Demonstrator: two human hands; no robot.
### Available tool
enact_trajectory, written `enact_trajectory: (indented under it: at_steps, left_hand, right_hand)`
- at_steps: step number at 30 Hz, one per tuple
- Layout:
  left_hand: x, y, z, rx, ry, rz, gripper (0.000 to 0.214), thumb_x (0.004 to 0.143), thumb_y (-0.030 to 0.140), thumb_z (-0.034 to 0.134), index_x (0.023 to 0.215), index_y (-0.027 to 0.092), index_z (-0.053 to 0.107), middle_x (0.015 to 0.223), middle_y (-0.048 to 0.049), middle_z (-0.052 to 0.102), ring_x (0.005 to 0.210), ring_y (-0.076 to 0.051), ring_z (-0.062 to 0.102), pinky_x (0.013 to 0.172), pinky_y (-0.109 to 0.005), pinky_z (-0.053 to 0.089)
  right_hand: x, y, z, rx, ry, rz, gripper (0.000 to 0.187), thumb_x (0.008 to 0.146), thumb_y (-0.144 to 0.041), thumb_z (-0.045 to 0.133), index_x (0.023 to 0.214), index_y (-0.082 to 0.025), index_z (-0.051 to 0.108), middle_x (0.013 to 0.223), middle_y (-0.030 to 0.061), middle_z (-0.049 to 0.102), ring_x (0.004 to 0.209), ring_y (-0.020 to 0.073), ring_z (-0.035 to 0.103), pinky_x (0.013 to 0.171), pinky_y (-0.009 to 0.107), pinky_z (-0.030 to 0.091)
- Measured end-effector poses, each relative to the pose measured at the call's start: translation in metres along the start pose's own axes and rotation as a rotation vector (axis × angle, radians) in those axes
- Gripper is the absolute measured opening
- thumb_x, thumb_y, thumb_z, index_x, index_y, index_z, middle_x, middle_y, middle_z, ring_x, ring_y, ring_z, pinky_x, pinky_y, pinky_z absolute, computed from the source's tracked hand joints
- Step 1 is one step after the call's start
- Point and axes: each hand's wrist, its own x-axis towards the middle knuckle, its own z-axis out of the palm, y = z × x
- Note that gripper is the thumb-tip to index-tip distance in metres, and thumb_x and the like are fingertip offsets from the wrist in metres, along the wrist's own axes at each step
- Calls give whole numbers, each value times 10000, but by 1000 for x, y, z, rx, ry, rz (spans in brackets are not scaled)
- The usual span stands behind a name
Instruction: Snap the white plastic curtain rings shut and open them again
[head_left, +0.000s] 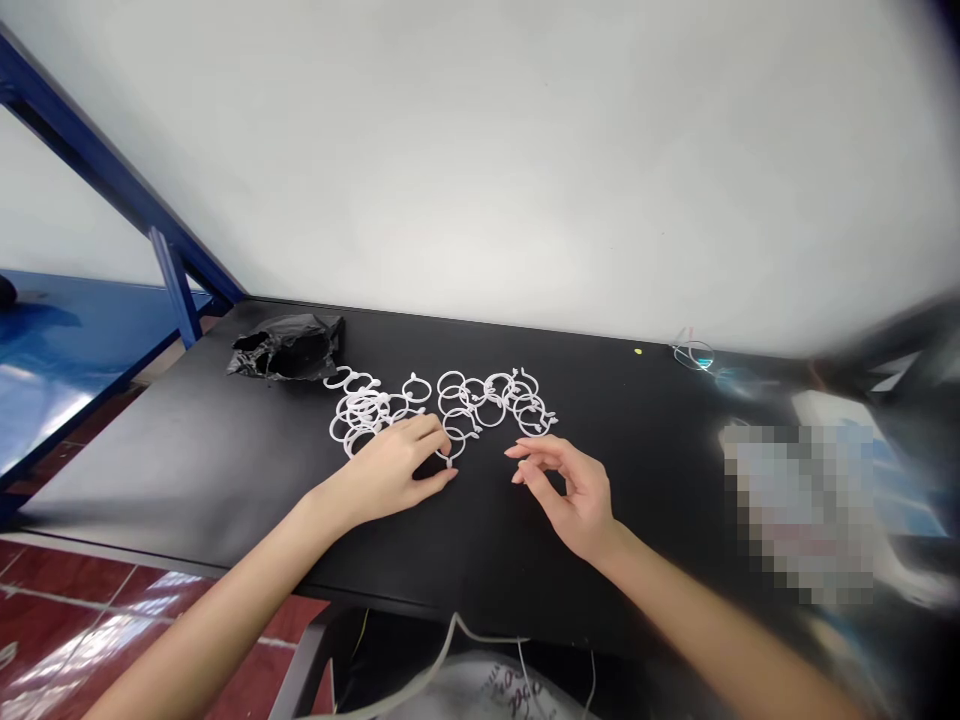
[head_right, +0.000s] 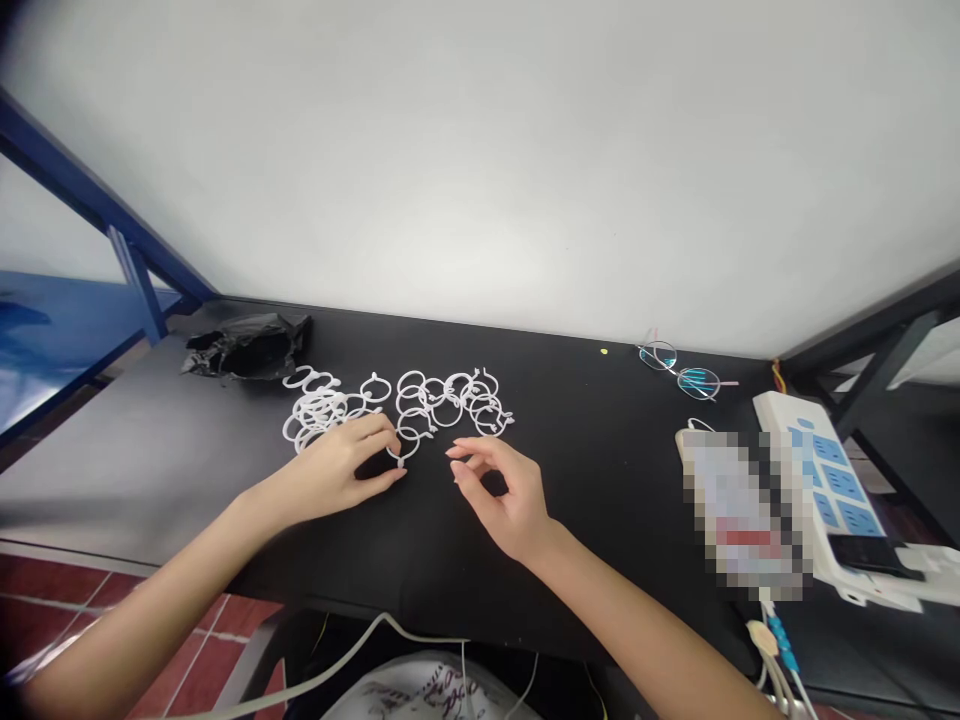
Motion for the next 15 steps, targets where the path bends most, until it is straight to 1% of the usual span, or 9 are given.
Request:
enact_trajectory:
  at_steps: [3, 6, 10, 13, 15]
  left_hand:
    - [-3, 2, 7, -54, -59, -15, 126, 939, 297, 526, 974, 184, 568, 967, -51, 565, 829, -179, 567, 738, -299, 464]
    - [-1, 4, 8, -103, -79, -21, 124, 965, 293, 493, 957, 188, 560, 943, -35, 572, 829, -172, 561, 744, -298, 459]
    - [3, 6, -2, -163, -28, -74, 204, 973, 350, 484, 861, 186, 529, 873, -19, 574, 830, -174, 542, 758, -305, 445]
    - [4, 6, -10, -162, 14, -124, 272, 985, 359, 446, 782, 186, 499, 795, -10, 556, 764, -166, 526, 704, -297, 429]
    - [4, 8, -12, -159, 33, -123, 285, 986, 355, 440, 761, 188, 491, 763, -5, 550, 730, -163, 522, 675, -291, 422]
  right_hand:
    - [-1, 0, 1, 3, -2, -2, 205, 888, -114, 588, 1055, -222, 640, 913, 30, 732, 642, 126, 697, 664, 291, 595]
    - [-1, 0, 1, -7, -3, 9, 184, 886, -107, 588, 1023, -214, 649, 902, 30, 727, 638, 123, 692, 637, 277, 589]
    - [2, 2, 1, -24, 6, 25, 148, 889, -113, 588, 978, -208, 660, 888, 29, 719, 630, 121, 684, 617, 272, 583]
    - [2, 2, 0, -23, 10, 32, 145, 894, -122, 582, 973, -212, 664, 870, 27, 715, 625, 125, 678, 616, 281, 582]
    - [2, 2, -1, -23, 7, 39, 142, 895, -130, 582, 970, -217, 666, 867, 27, 715, 621, 129, 676, 609, 287, 580]
